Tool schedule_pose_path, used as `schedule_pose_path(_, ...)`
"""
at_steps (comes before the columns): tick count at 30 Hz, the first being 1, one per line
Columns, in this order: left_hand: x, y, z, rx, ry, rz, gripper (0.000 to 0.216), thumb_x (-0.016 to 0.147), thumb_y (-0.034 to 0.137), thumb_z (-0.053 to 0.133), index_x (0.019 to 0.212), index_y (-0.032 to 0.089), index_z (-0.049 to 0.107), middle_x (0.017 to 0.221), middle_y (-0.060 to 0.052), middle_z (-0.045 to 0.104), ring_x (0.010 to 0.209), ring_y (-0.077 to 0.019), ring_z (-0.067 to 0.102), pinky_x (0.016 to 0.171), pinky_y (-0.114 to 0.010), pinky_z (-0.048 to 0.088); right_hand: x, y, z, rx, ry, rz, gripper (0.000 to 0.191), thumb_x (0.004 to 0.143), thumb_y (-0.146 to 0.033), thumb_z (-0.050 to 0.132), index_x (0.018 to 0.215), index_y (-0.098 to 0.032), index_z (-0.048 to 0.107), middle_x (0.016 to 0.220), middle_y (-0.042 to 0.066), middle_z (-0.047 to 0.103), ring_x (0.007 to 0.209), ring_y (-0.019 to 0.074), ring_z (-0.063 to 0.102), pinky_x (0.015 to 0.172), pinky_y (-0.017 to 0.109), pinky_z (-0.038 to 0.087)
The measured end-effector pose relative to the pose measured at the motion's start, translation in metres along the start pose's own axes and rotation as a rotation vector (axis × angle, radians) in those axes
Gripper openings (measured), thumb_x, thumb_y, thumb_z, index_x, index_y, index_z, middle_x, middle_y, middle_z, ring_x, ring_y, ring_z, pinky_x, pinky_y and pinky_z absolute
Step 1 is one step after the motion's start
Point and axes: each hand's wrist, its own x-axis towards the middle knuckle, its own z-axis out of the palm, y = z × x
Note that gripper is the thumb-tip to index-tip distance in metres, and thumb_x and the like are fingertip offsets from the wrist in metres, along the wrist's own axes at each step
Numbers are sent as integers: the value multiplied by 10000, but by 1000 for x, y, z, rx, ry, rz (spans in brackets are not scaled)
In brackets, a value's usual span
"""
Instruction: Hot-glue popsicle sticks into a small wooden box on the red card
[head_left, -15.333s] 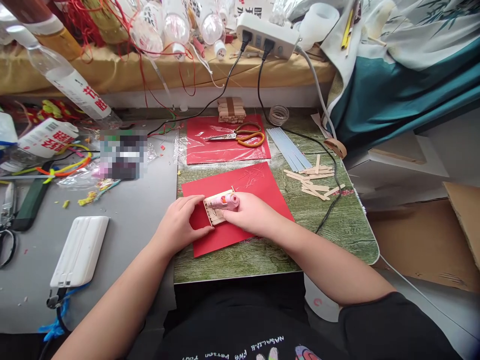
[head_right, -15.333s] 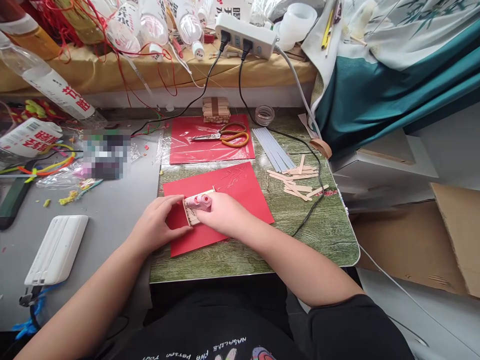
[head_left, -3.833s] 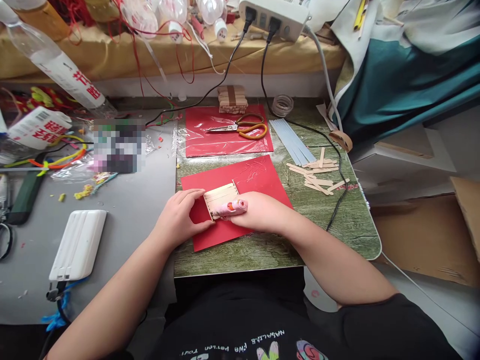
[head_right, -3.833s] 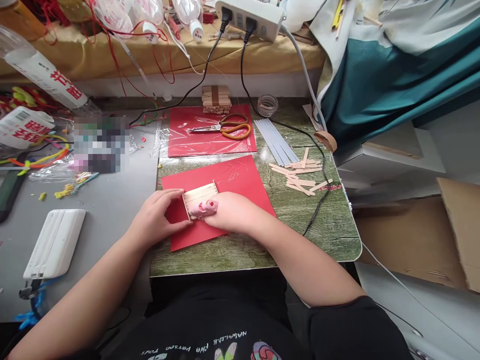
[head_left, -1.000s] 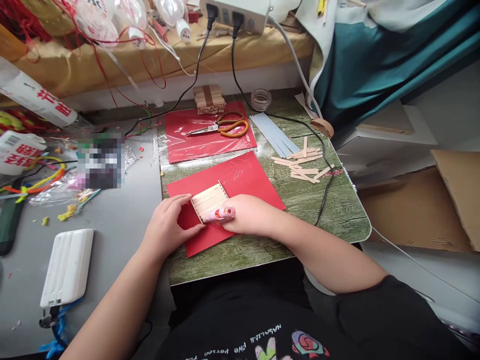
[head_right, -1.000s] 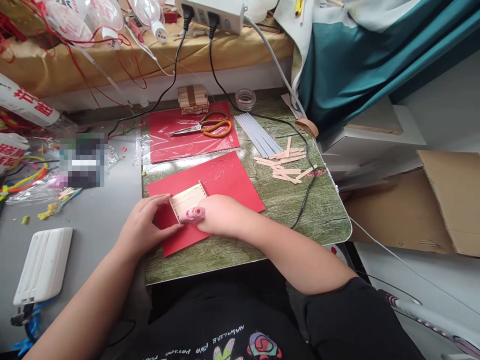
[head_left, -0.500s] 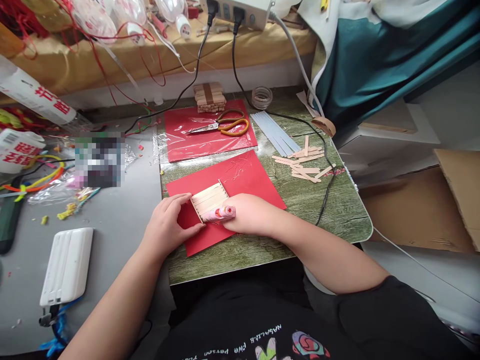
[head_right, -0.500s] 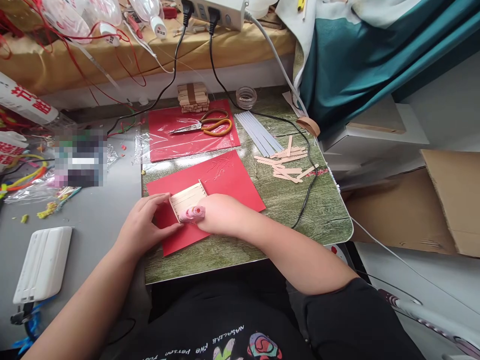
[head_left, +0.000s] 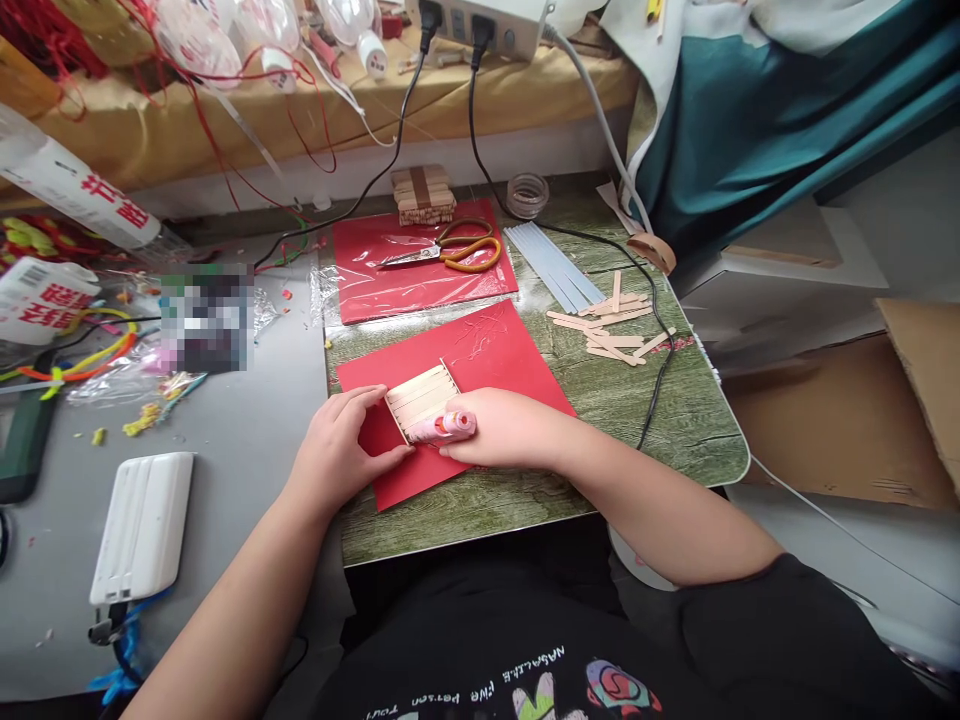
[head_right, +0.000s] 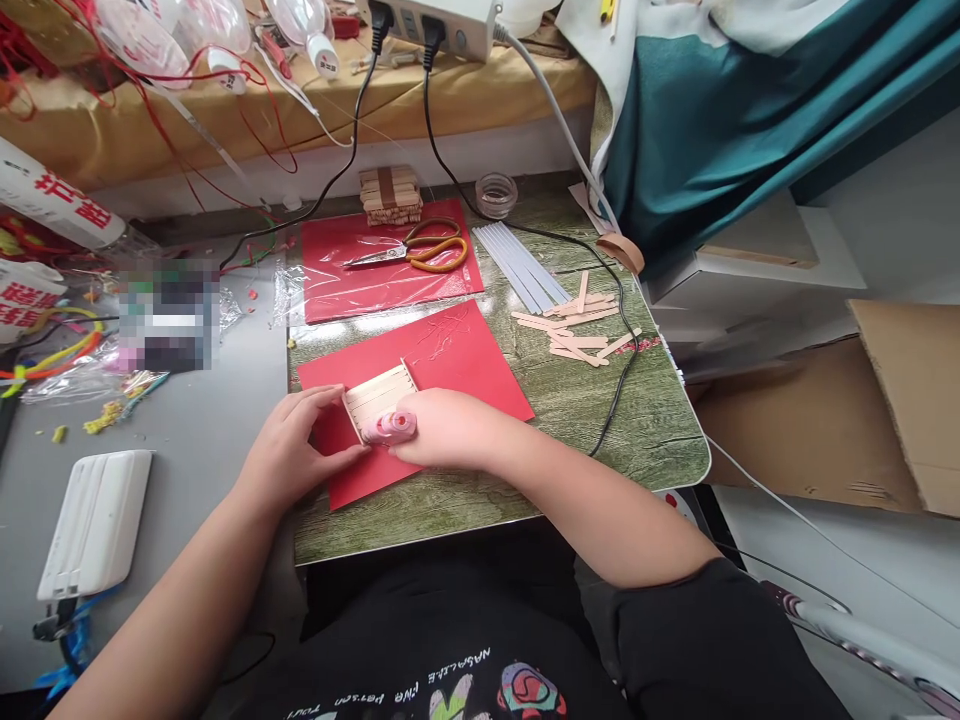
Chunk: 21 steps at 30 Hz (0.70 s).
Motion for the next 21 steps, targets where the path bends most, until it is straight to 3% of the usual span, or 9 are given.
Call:
schedule_pose_path(4, 0, 1, 0, -3, 2, 3, 751, 835, 511, 841, 1472, 267, 528, 1409, -111, 663, 1307, -344, 621, 1133, -520, 496, -1, 13, 3, 102, 22, -13, 237, 877, -431, 703, 829, -220, 606, 827, 12, 716, 734, 189, 615, 657, 299, 407)
schedule_pose_path(11, 0, 1, -1, 1, -4, -9, 768, 820, 514, 852, 1471, 268, 527, 1409, -111, 662, 1316, -349, 615, 1139, -521, 490, -7, 25, 0, 375, 100, -34, 173, 832, -338, 750, 923, -201, 698, 905, 18, 750, 809, 200, 653, 729, 313, 468)
schedule_pose_path(14, 1, 1, -1, 12, -19, -17, 765, 829, 523, 846, 1474, 265, 525, 1420, -118, 655, 1326, -353, 608, 1140, -523, 487, -8, 33, 1, 487, 192, -46, 217, 847, -341, 754, 1011, -201, 738, 999, 45, 780, 906, 239, 695, 805, 361, 521)
schedule_pose_path(18, 0, 1, -1, 13, -21, -15, 765, 837, 525, 839, 1481, 268, 518, 1421, -118, 654, 1329, -351, 606, 1151, -531, 478, -5, 39, 7, 665, 245, -160, 328, 921, -281, 692, 1241, -263, 762, 1261, 59, 780, 1194, 260, 697, 1038, 432, 531)
schedule_pose_path(21, 0, 2, -1, 10, -18, -9, 757, 846, 532, 829, 1484, 273, 514, 1422, -119, 654, 1326, -354, 607, 1159, -543, 468, -3, 39, 10, 654, 286, -111, 371, 933, -269, 685, 1299, -266, 749, 1340, 57, 760, 1208, 269, 693, 1029, 432, 552)
